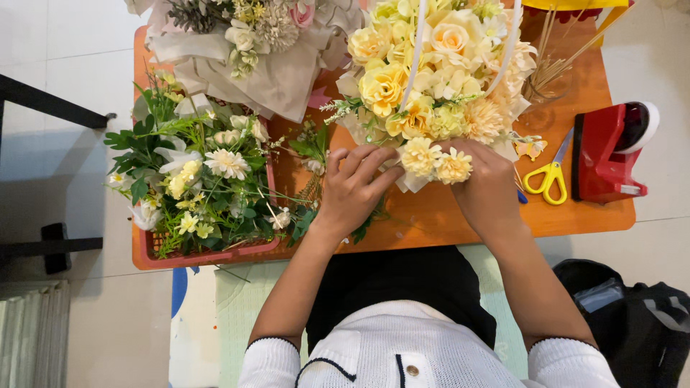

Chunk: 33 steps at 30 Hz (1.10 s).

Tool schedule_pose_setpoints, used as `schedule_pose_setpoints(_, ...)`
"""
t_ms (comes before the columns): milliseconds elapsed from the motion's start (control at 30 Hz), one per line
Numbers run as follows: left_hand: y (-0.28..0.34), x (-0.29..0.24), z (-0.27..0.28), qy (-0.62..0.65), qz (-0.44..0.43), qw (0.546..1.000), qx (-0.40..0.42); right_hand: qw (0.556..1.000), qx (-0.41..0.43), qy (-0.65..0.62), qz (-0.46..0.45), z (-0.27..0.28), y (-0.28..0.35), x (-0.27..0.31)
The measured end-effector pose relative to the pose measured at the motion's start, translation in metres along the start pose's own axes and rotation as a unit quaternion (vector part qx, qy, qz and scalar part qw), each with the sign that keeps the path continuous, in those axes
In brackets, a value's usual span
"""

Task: The person assembles a floral basket by selecting artificial flower stems and heads, securing them to wooden sticks with tape, and inserting them into a foam base inside a white basket.

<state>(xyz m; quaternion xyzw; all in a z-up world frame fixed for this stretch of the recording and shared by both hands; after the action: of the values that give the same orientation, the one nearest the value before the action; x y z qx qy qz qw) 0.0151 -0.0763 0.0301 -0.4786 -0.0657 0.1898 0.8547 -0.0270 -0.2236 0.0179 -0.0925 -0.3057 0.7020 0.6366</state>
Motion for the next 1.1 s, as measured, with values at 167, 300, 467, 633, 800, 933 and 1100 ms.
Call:
schedule_pose_setpoints(167, 0.004, 0.002, -0.001, 0.005, 0.0, 1.0, 0.002, 0.999, 0.003, 0.024, -0.027, -0.012, 0.004, -0.007)
schedule_pose_setpoints(300, 0.008, 0.004, -0.004, 0.003, 0.003, 1.0, 0.0, 0.997, -0.033, 0.038, -0.065, -0.005, 0.002, 0.003)
schedule_pose_setpoints(467, 0.009, 0.005, -0.005, 0.013, 0.005, 1.0, 0.003, 0.993, -0.065, 0.023, -0.095, -0.017, 0.012, -0.005)
schedule_pose_setpoints(633, 0.008, 0.006, -0.005, 0.012, 0.007, 1.0, 0.003, 0.988, -0.095, -0.018, -0.118, -0.014, 0.009, -0.001)
schedule_pose_setpoints(800, 0.005, 0.007, -0.003, 0.01, 0.004, 1.0, 0.004, 0.982, -0.109, -0.039, -0.15, -0.027, 0.023, -0.018)
schedule_pose_setpoints(933, 0.006, 0.008, -0.004, 0.005, 0.004, 1.0, -0.003, 0.982, -0.098, -0.033, -0.159, -0.023, 0.022, -0.019)
schedule_pose_setpoints(1100, 0.004, 0.009, -0.003, 0.009, 0.003, 1.0, 0.002, 0.981, -0.103, -0.003, -0.162, -0.037, 0.037, -0.042)
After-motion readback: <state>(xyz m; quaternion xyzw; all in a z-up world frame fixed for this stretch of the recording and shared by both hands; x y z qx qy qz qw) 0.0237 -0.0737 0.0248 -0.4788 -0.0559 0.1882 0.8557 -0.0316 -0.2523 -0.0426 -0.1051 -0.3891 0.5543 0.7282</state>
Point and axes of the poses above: each hand's wrist, its own y-axis away from the middle knuckle, its own z-axis out of the back of the hand, x = y × z, the point moved 6 cm from there along -y, towards the middle knuckle, and after that the axes turned 3 degrees about y, right-handed, at the moved point
